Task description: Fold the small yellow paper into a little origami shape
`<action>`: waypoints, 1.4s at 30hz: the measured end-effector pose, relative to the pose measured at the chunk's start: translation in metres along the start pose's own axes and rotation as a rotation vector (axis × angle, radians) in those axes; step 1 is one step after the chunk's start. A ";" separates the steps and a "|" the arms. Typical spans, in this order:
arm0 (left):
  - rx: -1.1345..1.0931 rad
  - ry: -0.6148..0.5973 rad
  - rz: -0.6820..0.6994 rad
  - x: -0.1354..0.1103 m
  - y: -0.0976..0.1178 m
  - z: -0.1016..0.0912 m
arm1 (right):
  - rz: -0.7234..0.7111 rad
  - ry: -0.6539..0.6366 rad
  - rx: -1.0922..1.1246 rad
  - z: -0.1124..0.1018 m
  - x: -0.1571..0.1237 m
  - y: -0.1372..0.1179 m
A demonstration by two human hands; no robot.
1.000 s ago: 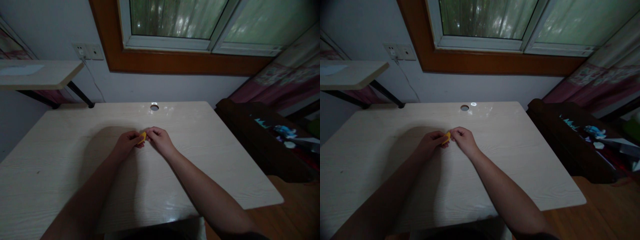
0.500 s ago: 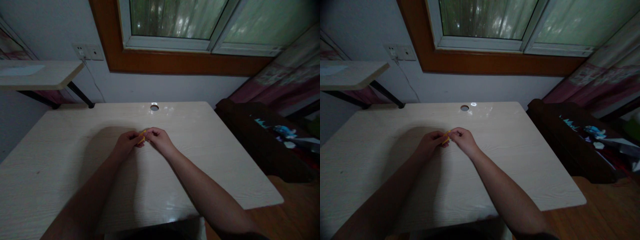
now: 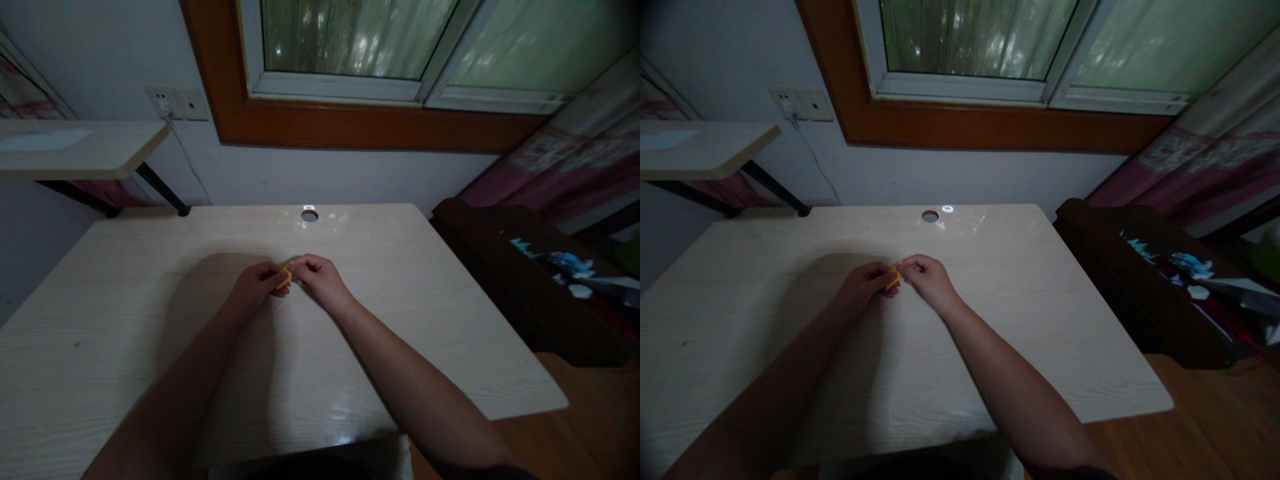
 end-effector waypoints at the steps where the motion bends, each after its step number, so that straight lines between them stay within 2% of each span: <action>1: -0.003 0.008 0.004 0.000 0.000 0.000 | 0.003 -0.010 -0.011 0.000 0.000 0.001; 12: 0.015 0.093 0.018 0.000 -0.004 0.000 | -0.026 -0.072 -0.143 -0.002 0.002 0.003; 23: -0.073 0.067 -0.002 0.003 -0.009 -0.003 | -0.039 -0.067 -0.124 -0.003 0.003 0.004; 31: -0.108 0.049 -0.010 0.001 -0.001 0.001 | -0.044 -0.036 -0.157 -0.002 0.001 -0.002; 42: -0.012 0.086 0.013 0.001 -0.003 0.000 | -0.061 -0.053 -0.198 -0.003 0.003 0.001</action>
Point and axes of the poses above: each hand's wrist, its own x-axis towards the middle knuckle, its own z-axis out of the palm, y = z × x, the point moved 2 cm from there along x, towards the middle knuckle, and after that the axes turned 4 degrees about x, right-handed, at the moved point
